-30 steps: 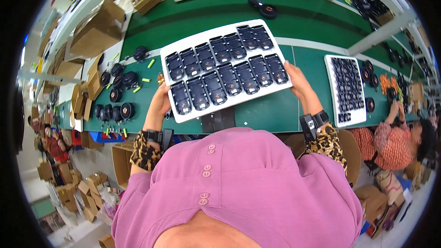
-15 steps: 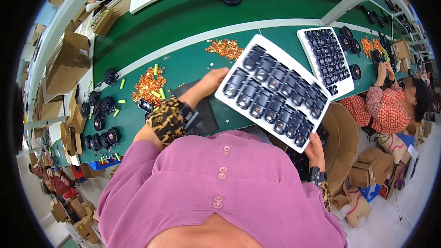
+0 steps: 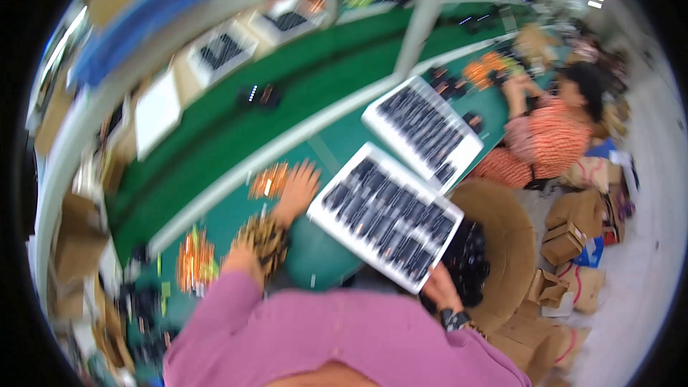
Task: Assemble components of small portable electric fans on a production line, including battery insertion and case assembly.
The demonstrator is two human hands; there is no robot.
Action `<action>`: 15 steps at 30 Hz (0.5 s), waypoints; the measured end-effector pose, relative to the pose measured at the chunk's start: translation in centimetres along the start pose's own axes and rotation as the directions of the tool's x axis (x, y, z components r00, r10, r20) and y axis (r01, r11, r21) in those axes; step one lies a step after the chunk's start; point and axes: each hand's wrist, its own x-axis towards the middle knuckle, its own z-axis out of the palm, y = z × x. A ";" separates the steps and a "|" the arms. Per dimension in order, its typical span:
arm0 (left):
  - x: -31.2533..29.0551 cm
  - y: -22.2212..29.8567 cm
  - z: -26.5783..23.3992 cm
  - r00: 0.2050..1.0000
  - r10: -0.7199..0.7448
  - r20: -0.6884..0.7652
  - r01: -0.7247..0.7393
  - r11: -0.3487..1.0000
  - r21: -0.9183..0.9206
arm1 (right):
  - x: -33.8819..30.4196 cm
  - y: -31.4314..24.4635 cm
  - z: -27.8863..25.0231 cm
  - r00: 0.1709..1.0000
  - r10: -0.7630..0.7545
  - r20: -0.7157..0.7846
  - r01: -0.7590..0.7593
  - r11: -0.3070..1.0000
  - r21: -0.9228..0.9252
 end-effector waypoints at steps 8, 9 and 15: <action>-5.5 -2.6 -1.3 0.989 -0.148 -0.026 0.148 0.989 0.009 | 6.7 7.2 -3.6 0.974 0.038 0.222 -0.095 0.963 0.251; -5.9 -3.5 -1.0 0.991 -0.131 0.005 0.131 0.991 -0.015 | 6.7 7.0 -3.5 0.961 0.022 0.276 -0.095 0.962 0.254; -4.7 -2.1 -3.7 0.976 -0.212 0.054 0.218 0.953 -0.211 | 6.8 7.3 -2.9 0.956 0.013 0.294 -0.119 0.930 0.348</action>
